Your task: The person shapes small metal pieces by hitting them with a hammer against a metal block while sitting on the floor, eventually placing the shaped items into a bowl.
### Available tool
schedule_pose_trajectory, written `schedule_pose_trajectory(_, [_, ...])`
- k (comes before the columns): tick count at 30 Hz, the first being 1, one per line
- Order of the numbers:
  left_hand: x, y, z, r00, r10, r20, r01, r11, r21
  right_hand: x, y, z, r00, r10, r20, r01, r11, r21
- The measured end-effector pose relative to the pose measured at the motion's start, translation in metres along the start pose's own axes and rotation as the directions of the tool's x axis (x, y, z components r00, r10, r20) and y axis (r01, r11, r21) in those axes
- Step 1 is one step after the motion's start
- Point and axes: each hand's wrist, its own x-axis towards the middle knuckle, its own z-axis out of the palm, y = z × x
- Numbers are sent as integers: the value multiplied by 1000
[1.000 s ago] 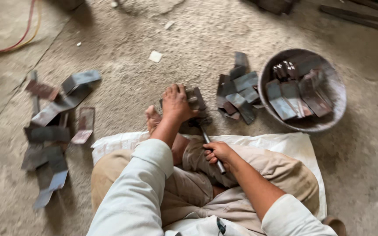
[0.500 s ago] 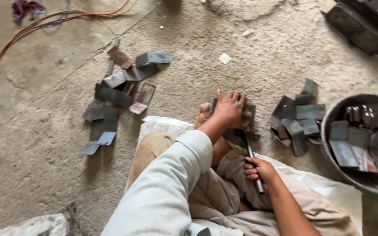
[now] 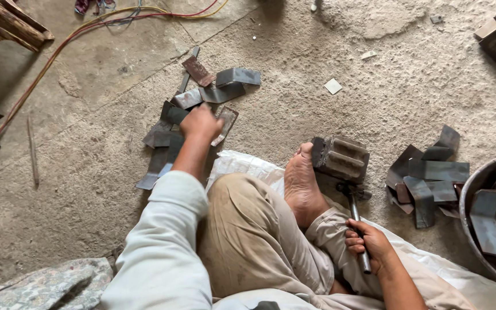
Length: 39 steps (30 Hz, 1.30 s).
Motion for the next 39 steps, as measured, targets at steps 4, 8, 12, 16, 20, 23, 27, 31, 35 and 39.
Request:
schedule_pose_trajectory(4, [10, -46, 48, 993, 44, -108, -35, 996, 82, 4, 1, 1, 1000, 5, -9, -5, 1000, -5])
schedule_pose_trajectory(8, [12, -52, 64, 916, 197, -349, -158, 978, 137, 0, 2, 2, 1000, -5, -24, 5, 1000, 11])
schedule_pose_trajectory(12, [-12, -13, 30, 818, 344, -460, -362, 931, 52, 2, 5, 2, 999, 7, -41, -8, 1000, -11])
schedule_pose_trajectory(16, [-64, 71, 1, 711, 549, -439, -640, 764, -81, 7, 5, 3, 1000, 8, -28, -8, 1000, -11])
schedule_pose_trajectory(20, [-123, 186, 19, 673, 698, -246, -734, 672, -102, 4, 7, 7, 1000, 20, 6, -20, 1000, 20])
schedule_pose_trajectory(23, [-160, 261, 53, 608, 777, -166, -791, 611, -38, 1, 10, 11, 1000, 4, 18, -5, 999, 34])
schedule_pose_trajectory(27, [-182, 299, 77, 567, 819, -83, -822, 569, -8, -6, 15, 12, 996, -89, -1, 89, 995, -42])
schedule_pose_trajectory(31, [-178, 276, 64, 600, 800, 2, -797, 598, 85, -4, 11, 16, 996, -83, -16, 83, 996, -46])
schedule_pose_trajectory(35, [-154, 235, 37, 826, 494, -271, -477, 869, 133, -2, 19, 18, 996, -76, -57, 71, 994, -78])
schedule_pose_trajectory(39, [-136, 208, 24, 928, 353, 119, -315, 914, -256, -4, 9, 19, 1000, -26, -13, 25, 1000, -18])
